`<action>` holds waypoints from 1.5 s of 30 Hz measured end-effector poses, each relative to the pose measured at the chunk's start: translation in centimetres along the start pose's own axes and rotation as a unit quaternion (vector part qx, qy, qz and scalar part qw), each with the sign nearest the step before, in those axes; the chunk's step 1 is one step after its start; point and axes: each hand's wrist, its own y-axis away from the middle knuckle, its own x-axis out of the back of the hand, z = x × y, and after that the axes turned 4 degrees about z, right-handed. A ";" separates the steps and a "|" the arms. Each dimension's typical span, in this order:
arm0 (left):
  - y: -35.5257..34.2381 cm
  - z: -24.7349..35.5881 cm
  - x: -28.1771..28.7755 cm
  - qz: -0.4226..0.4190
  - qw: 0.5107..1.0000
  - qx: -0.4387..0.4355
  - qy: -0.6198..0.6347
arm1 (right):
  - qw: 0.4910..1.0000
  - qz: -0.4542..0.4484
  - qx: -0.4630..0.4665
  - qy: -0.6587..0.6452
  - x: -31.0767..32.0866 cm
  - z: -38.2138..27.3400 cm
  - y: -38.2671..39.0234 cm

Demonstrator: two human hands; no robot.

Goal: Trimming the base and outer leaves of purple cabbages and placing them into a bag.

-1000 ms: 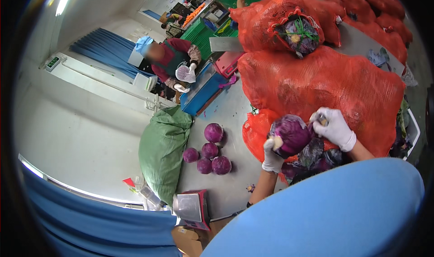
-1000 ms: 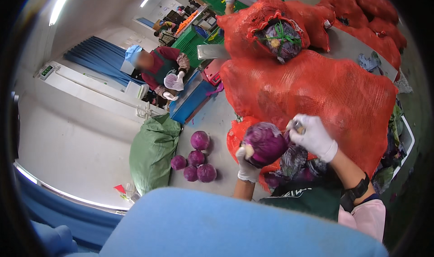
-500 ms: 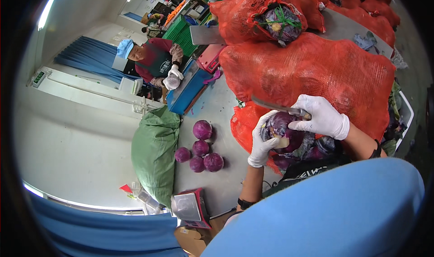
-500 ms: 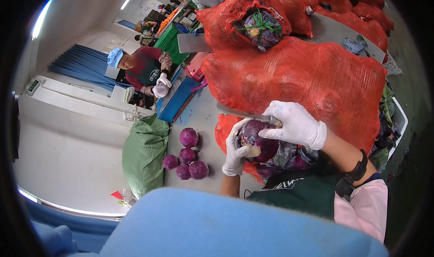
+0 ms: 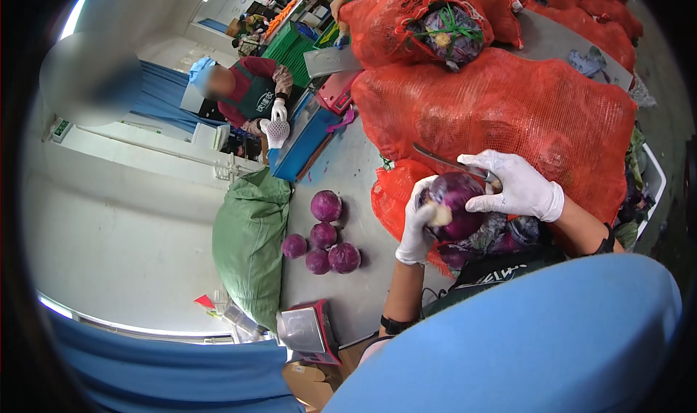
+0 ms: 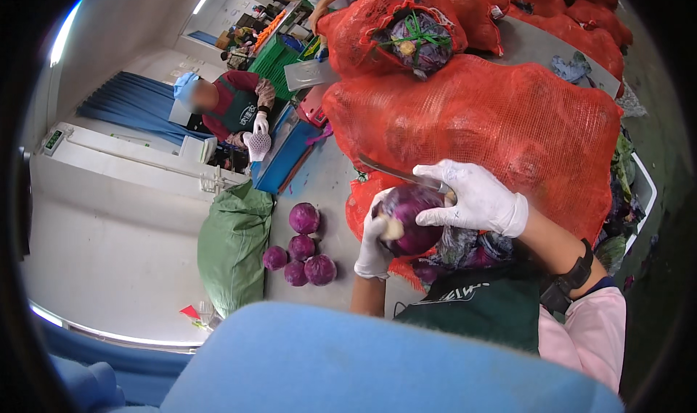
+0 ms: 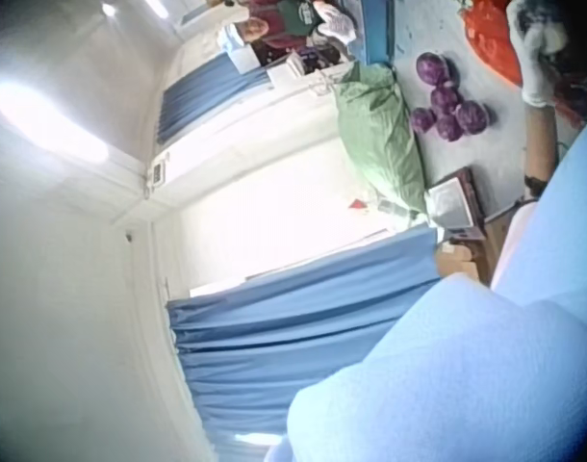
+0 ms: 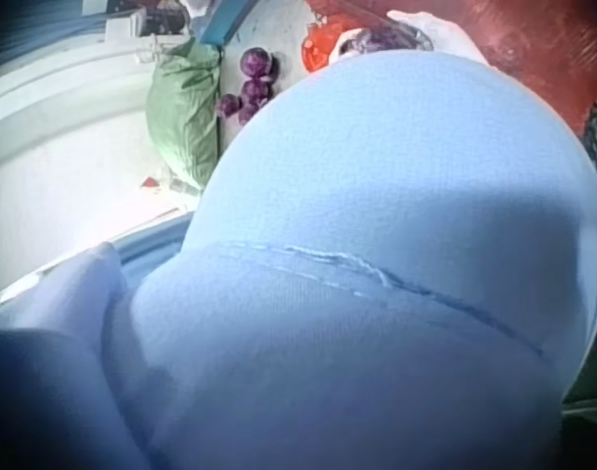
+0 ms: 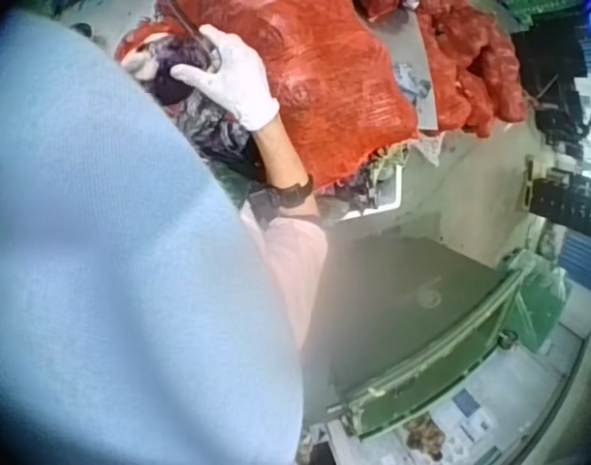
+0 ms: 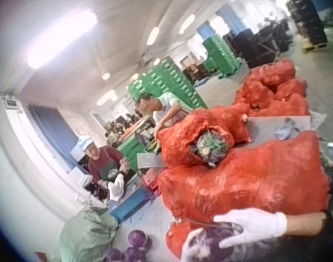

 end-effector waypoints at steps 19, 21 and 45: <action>-1.9 -0.2 -3.5 0.120 0.981 0.045 0.149 | 0.925 0.130 -0.154 -0.323 -4.5 2.4 1.8; -2.4 -1.6 -2.5 0.126 0.989 -0.077 -0.015 | 0.966 0.054 -0.196 -0.158 -2.9 3.5 1.8; 1.4 -0.5 -2.5 -0.003 0.965 -0.147 -0.216 | 0.950 0.175 -0.180 -0.183 0.1 5.7 -0.9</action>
